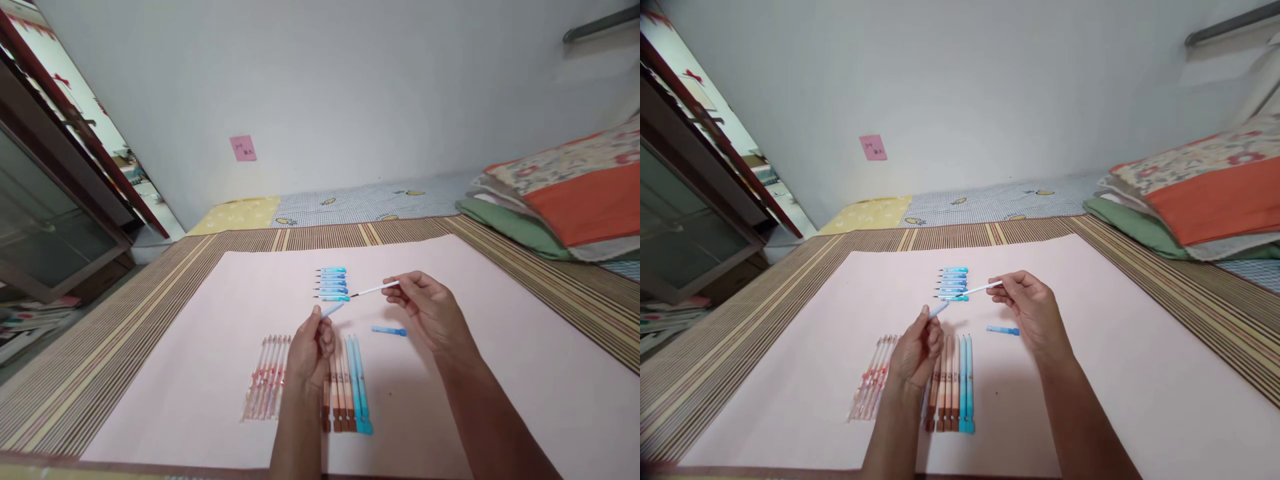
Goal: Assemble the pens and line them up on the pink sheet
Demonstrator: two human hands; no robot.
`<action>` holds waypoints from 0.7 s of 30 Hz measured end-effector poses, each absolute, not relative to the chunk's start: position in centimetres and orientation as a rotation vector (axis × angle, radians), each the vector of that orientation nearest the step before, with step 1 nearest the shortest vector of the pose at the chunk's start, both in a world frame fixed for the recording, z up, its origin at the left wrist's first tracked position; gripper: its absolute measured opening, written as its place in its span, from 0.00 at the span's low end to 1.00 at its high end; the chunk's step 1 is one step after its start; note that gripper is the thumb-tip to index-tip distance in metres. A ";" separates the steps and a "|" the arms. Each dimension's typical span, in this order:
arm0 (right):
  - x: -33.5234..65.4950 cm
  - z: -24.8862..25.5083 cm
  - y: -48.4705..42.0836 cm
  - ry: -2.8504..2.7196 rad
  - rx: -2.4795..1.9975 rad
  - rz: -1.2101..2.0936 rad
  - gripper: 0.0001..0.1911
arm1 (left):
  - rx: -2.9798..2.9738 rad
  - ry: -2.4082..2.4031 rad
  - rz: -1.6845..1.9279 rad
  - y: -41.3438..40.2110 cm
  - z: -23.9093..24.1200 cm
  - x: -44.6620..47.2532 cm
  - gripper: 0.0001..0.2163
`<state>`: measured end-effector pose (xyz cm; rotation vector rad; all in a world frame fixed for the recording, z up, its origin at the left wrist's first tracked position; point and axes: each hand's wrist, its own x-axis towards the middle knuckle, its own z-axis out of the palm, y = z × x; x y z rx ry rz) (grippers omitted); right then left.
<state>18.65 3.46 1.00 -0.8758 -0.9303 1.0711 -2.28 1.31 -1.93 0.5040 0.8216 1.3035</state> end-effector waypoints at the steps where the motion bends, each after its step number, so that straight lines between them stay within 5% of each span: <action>1: 18.4 1.4 3.2 -0.950 -0.893 1.050 0.17 | 0.510 0.827 1.302 1.3 -1.9 -2.3 0.25; 21: 17.5 3.5 1.9 -1.224 -0.983 0.854 0.14 | 0.510 0.809 1.310 1.1 -1.7 -2.1 0.25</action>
